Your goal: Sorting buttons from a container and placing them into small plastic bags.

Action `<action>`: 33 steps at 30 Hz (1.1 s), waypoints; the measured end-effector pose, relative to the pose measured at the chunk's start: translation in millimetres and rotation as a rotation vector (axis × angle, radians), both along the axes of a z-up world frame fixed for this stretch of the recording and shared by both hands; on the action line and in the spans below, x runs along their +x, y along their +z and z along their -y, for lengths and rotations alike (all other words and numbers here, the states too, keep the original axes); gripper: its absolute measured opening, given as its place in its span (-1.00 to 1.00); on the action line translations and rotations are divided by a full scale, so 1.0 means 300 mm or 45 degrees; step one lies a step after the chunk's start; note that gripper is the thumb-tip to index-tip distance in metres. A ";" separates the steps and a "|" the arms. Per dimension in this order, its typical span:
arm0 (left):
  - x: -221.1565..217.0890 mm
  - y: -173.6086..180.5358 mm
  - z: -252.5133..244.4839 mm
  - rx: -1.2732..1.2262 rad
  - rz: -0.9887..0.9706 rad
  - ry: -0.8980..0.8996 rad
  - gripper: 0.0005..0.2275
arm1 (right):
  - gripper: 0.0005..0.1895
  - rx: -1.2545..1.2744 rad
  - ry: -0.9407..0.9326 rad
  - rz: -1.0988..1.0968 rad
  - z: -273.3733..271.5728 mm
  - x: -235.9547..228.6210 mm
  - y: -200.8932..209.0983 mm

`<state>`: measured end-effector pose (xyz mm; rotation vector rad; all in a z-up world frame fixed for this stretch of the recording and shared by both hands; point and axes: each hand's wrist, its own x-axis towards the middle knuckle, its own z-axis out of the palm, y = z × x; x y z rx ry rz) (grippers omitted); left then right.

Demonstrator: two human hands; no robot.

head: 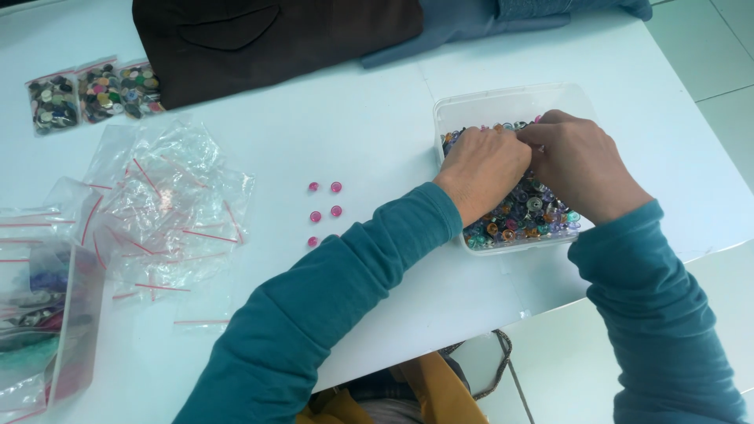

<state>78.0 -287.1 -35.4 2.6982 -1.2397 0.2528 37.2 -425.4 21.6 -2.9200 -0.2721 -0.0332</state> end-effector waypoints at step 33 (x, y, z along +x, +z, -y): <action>0.029 0.148 -0.228 -0.526 -0.651 0.004 -0.94 | -0.74 -0.268 -0.084 -0.061 0.015 0.066 0.025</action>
